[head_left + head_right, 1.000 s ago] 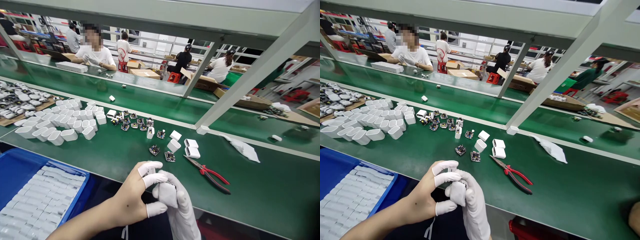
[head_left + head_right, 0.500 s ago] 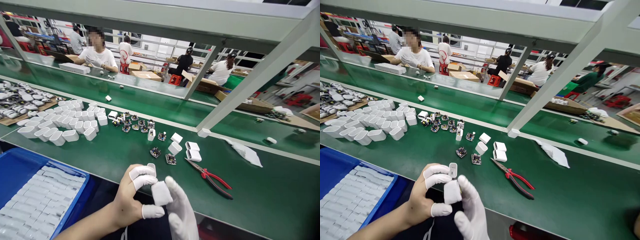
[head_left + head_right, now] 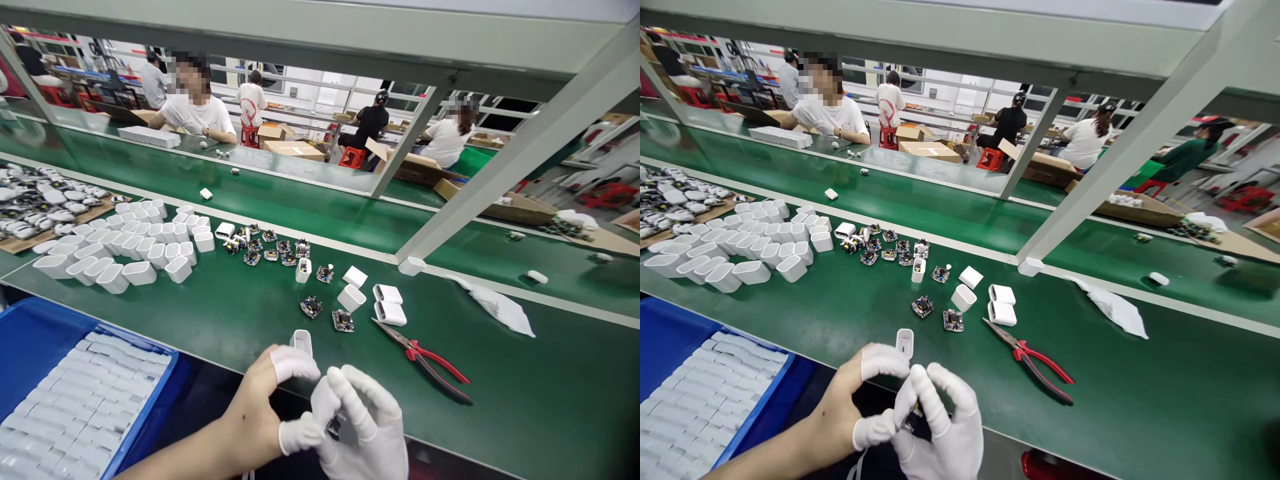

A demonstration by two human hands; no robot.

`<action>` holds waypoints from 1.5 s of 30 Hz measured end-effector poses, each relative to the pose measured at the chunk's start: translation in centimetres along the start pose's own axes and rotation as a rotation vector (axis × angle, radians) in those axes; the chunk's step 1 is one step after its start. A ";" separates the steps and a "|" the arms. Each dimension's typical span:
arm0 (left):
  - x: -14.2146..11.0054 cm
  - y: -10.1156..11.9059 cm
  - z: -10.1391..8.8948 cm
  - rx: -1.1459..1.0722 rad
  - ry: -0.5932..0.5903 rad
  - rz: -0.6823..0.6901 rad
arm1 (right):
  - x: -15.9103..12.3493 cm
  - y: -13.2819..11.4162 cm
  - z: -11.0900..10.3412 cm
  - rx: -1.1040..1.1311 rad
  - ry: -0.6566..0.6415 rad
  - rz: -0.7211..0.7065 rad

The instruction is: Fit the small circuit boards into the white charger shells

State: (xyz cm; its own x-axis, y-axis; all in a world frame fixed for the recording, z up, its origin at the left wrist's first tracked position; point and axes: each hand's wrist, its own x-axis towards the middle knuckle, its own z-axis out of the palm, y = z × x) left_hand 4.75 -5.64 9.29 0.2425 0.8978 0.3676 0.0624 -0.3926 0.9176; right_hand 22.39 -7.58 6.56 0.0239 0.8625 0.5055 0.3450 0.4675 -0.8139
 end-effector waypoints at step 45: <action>1.9 -2.4 -2.3 0.355 -0.251 -0.278 | 4.6 1.5 1.1 -0.178 -0.355 -0.106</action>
State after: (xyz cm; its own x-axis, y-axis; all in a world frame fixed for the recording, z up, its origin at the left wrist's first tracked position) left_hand 2.87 -2.52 8.10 0.3923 0.9194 0.0291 0.4719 -0.2283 0.8516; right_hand 21.97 -2.67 7.39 -0.3349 0.8393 0.4283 0.4856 0.5433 -0.6849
